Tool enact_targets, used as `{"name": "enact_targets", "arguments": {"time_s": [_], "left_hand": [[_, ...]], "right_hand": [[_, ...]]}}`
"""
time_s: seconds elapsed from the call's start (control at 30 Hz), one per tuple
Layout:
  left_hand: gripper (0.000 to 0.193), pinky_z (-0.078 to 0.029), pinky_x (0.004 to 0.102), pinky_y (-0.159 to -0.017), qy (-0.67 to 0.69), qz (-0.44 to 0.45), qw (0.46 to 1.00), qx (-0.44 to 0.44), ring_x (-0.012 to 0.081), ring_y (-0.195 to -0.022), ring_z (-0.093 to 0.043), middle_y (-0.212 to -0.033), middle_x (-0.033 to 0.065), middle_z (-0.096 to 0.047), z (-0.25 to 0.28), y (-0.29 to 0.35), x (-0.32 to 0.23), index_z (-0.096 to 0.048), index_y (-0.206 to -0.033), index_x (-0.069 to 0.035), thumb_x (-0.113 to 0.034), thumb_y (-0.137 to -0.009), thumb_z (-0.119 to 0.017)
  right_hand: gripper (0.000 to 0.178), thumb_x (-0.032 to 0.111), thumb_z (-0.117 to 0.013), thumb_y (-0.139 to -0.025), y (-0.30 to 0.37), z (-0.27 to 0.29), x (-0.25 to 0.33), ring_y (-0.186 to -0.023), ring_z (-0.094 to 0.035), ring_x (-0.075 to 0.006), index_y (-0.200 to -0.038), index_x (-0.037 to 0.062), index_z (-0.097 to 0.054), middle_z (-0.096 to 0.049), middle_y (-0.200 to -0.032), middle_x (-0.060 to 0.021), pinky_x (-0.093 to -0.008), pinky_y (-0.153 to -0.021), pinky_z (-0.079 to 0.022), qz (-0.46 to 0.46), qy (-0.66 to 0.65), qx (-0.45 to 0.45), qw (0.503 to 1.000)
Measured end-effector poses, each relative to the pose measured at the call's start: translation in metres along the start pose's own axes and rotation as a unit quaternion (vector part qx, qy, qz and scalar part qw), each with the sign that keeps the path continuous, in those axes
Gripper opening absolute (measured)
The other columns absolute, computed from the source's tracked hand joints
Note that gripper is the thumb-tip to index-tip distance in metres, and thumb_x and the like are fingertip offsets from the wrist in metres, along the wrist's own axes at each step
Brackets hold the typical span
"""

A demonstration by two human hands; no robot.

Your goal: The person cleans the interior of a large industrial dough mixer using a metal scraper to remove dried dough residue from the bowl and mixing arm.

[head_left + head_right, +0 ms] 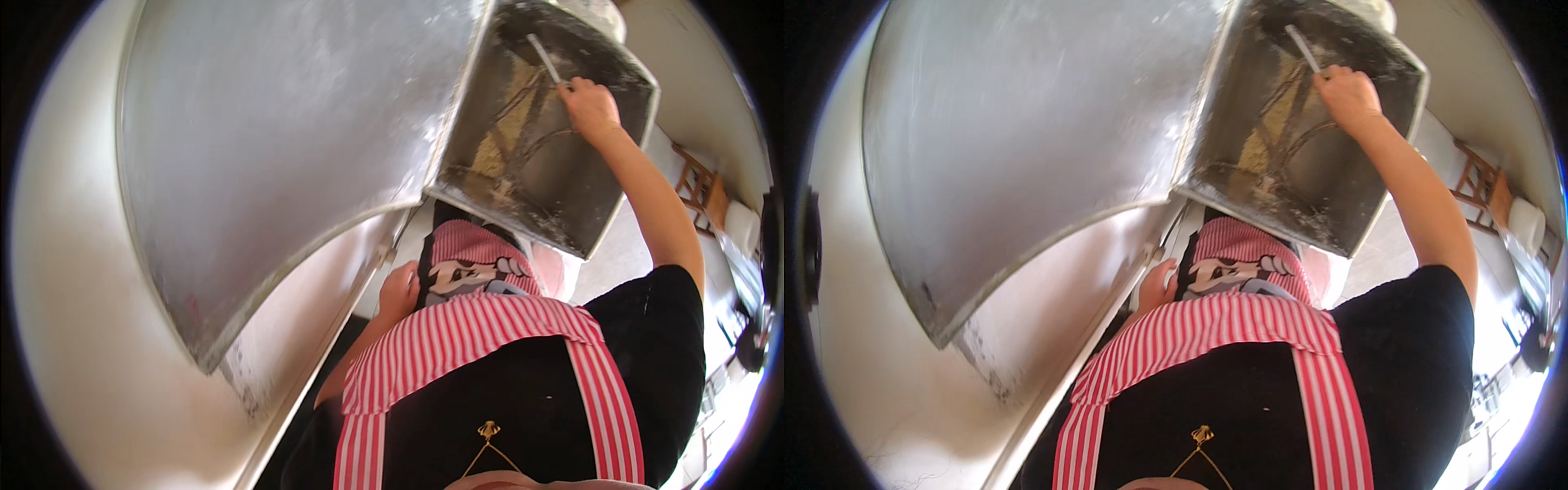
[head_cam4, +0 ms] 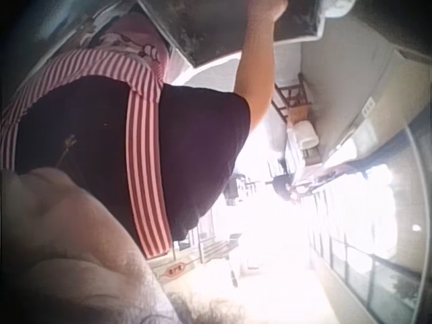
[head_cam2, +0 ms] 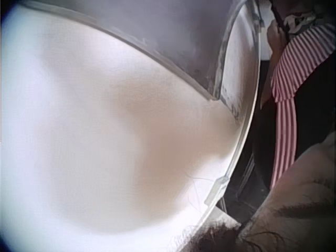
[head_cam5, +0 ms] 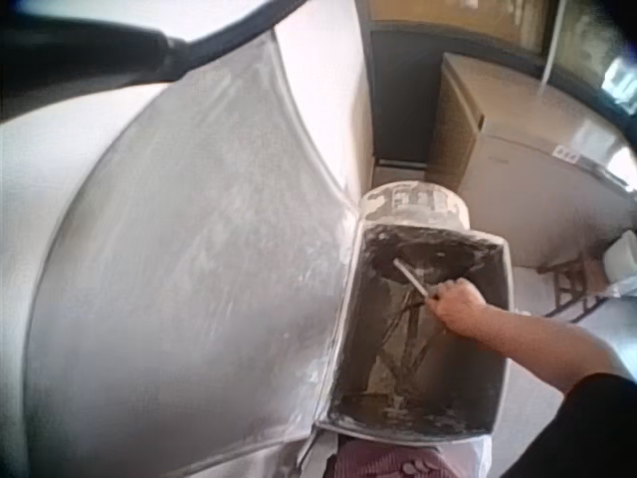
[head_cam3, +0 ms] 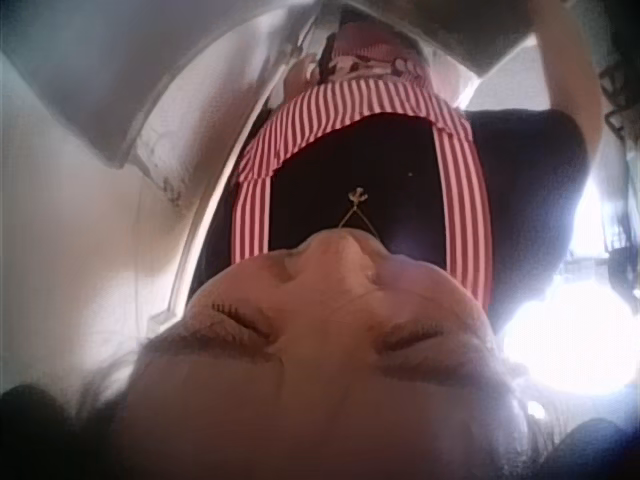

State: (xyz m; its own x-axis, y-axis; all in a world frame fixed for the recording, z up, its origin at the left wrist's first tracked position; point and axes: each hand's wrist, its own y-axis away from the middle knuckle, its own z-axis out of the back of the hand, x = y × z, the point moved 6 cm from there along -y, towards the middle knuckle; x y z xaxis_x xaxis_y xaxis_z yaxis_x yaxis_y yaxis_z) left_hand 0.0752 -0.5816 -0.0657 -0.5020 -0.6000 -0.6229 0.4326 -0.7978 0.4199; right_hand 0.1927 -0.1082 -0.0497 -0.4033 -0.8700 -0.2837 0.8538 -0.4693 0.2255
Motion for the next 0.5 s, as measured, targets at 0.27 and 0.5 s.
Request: {"name": "enact_targets", "arguments": {"time_s": [0.27, 0.5], "left_hand": [[0.027, -0.046, 0.0442, -0.078, -0.141, 0.093, 0.976, 0.135, 0.0359, -0.090, -0.058, -0.097, 0.0185, -0.061, -0.015, 0.018, 0.055, -0.055, -0.106, -0.008, -0.015, -0.080, -0.053], [0.039, -0.031, 0.0455, -0.100, -0.412, -0.055, 0.863, 0.286, 0.0288, -0.120, -0.043, -0.119, 0.0133, -0.056, -0.067, 0.010, 0.100, -0.054, -0.117, -0.006, -0.018, -0.080, -0.053]], "right_hand": [[0.028, 0.012, -0.055, -0.080, 0.023, 0.007, 0.016, -0.081, -0.061, -0.0236, -0.107, 0.0157, -0.059, -0.058, -0.086, -0.0080, -0.0353, -0.064, -0.051, -0.011, -0.073, -0.003, 0.997], [0.022, 0.016, -0.061, -0.082, 0.172, 0.032, 0.047, -0.074, -0.060, -0.0297, -0.104, 0.0162, -0.063, -0.060, -0.084, -0.0087, -0.0392, -0.063, -0.048, -0.209, -0.363, -0.143, 0.897]]}}
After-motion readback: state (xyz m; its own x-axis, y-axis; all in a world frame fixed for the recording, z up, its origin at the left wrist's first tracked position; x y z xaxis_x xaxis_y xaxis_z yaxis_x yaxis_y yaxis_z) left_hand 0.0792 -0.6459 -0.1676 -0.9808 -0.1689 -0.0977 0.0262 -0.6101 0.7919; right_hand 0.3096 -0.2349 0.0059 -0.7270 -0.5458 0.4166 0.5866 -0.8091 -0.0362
